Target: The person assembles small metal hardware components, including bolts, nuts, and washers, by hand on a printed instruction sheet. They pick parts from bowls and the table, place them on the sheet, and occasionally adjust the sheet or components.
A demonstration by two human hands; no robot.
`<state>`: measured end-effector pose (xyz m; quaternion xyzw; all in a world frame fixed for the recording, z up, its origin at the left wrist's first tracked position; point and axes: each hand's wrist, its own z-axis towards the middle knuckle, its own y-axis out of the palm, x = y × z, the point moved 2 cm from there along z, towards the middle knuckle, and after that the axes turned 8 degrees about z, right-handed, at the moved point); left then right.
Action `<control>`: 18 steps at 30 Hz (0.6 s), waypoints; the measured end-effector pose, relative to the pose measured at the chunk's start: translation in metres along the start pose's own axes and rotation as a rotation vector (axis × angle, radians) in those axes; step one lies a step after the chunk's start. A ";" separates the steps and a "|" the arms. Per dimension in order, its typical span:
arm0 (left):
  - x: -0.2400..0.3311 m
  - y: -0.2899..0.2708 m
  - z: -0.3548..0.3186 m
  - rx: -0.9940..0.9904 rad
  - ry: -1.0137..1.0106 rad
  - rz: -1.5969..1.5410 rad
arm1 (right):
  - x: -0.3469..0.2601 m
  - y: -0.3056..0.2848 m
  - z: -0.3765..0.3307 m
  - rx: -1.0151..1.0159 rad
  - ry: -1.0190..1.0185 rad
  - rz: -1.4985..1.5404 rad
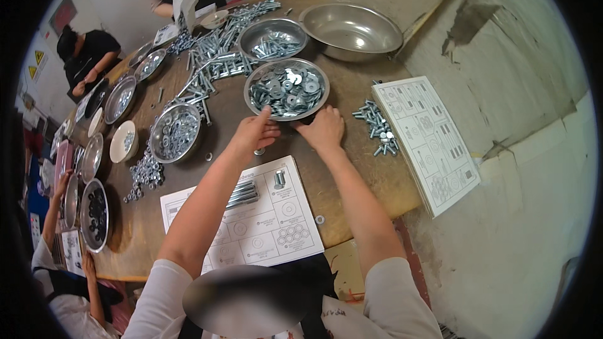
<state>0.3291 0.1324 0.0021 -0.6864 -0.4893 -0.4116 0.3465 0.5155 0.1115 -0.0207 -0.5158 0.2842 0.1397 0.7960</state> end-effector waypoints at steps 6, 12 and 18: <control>0.005 -0.036 0.043 0.127 -0.064 -0.032 | -0.013 0.018 -0.017 -0.041 0.044 -0.008; -0.015 -0.074 0.027 0.176 -0.070 0.095 | -0.007 0.010 -0.043 -0.051 -0.166 0.087; -0.044 -0.116 -0.026 0.302 -0.037 0.097 | -0.010 0.017 -0.049 -0.053 -0.232 0.133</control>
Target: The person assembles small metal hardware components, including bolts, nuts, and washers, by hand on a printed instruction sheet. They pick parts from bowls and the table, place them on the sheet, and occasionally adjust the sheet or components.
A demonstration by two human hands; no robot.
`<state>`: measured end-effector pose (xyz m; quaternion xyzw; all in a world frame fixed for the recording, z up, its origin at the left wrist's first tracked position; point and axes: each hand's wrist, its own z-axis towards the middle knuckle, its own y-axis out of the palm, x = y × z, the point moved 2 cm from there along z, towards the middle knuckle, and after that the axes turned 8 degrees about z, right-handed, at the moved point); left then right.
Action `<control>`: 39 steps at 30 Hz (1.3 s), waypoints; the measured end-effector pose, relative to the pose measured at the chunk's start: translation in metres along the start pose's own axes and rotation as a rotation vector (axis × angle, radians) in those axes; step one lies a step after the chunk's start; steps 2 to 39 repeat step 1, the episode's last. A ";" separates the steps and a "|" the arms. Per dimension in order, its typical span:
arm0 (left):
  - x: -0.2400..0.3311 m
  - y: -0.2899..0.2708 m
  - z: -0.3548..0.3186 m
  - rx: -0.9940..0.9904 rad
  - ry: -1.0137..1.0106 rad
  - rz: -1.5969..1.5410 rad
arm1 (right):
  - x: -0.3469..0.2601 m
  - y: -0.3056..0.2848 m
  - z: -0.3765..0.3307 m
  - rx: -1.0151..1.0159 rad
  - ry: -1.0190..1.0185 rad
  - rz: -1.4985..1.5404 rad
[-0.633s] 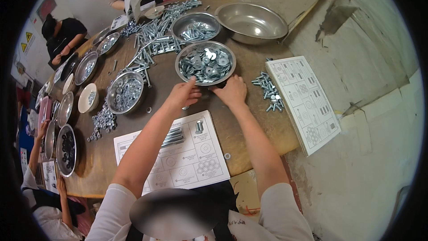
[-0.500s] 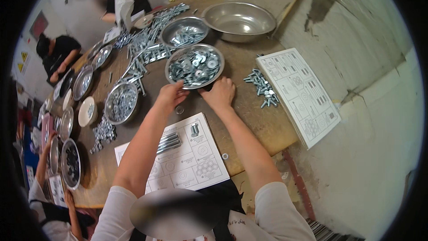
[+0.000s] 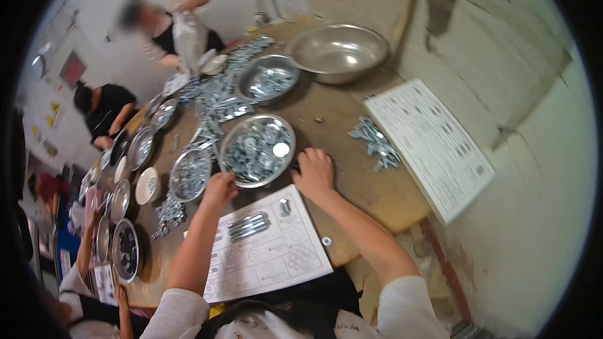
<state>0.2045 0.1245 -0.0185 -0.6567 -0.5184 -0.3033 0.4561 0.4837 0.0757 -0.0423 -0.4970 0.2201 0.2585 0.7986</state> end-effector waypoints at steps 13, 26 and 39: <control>-0.001 -0.003 -0.008 0.002 0.009 -0.060 | -0.015 0.006 0.018 -0.001 -0.054 0.024; -0.001 -0.003 -0.008 0.002 0.009 -0.060 | -0.015 0.006 0.018 -0.001 -0.054 0.024; -0.001 -0.003 -0.008 0.002 0.009 -0.060 | -0.015 0.006 0.018 -0.001 -0.054 0.024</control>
